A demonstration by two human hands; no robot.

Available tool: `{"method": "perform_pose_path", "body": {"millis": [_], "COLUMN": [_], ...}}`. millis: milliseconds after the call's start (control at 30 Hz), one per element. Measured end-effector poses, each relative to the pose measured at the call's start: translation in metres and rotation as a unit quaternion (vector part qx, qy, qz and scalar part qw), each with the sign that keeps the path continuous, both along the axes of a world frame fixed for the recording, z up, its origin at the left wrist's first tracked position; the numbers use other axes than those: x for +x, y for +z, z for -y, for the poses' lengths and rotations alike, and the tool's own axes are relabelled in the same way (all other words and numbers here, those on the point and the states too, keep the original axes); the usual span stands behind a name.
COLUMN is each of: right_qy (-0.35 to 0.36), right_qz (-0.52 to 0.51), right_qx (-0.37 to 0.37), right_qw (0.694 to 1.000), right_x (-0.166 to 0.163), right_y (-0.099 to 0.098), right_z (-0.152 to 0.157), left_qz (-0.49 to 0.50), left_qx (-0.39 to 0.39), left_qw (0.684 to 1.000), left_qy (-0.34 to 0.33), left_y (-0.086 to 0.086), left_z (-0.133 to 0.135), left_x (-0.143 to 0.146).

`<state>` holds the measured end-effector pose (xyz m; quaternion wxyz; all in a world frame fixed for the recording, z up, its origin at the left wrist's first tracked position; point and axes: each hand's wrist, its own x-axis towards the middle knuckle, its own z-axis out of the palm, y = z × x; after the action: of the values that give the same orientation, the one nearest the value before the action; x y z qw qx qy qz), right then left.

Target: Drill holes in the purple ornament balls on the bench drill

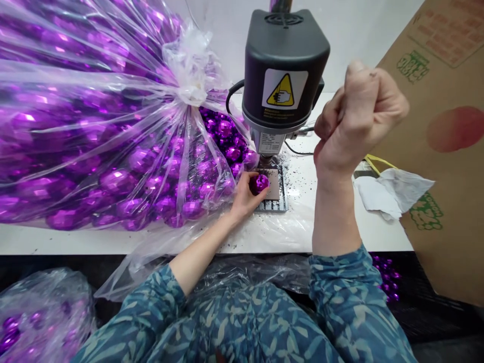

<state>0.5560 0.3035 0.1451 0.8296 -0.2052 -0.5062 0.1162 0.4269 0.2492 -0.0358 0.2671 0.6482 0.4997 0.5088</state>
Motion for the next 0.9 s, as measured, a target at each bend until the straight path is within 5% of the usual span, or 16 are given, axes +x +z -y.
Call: {"method": "perform_pose_path", "body": {"millis": [133,267,367,433,533,667,800,900], "right_qy": [-0.003,-0.015,-0.003,-0.019,-0.043,-0.041,-0.02,-0.012], "right_qz": [-0.001,-0.003,-0.012,-0.009,0.004,0.005,-0.008,-0.023], "right_qx": [0.007,0.011,0.013,0.009,0.008,-0.004,0.003,0.021], "right_qw": [1.0,1.0,1.0,1.0,0.999,0.999,1.0,0.999], "right_x": [0.0,-0.003,-0.003,-0.002,-0.001,-0.001,-0.002,-0.003], "right_y": [0.004,0.002,0.002,0.001,0.001,0.001,0.001,0.001], "right_z": [-0.004,0.0,-0.001,-0.005,-0.008,-0.005,-0.003,-0.003], "left_qz": [-0.089,-0.275,-0.311,-0.279,-0.245,-0.344,-0.447,-0.417], "left_qx": [0.03,-0.006,0.008,0.036,0.074,-0.003,-0.056,-0.047], "left_qw": [0.981,0.886,0.852,0.884,0.95,0.939,0.892,0.907], "left_qy": [-0.171,-0.372,-0.421,-0.373,-0.18,0.027,0.04,0.019], "left_y": [0.02,0.032,0.034,0.035,0.035,0.035,0.031,0.023], "left_z": [0.049,0.095,0.101,0.086,0.04,-0.022,-0.045,-0.05], "left_x": [-0.015,-0.034,-0.041,-0.042,-0.041,-0.04,-0.044,-0.048]}}
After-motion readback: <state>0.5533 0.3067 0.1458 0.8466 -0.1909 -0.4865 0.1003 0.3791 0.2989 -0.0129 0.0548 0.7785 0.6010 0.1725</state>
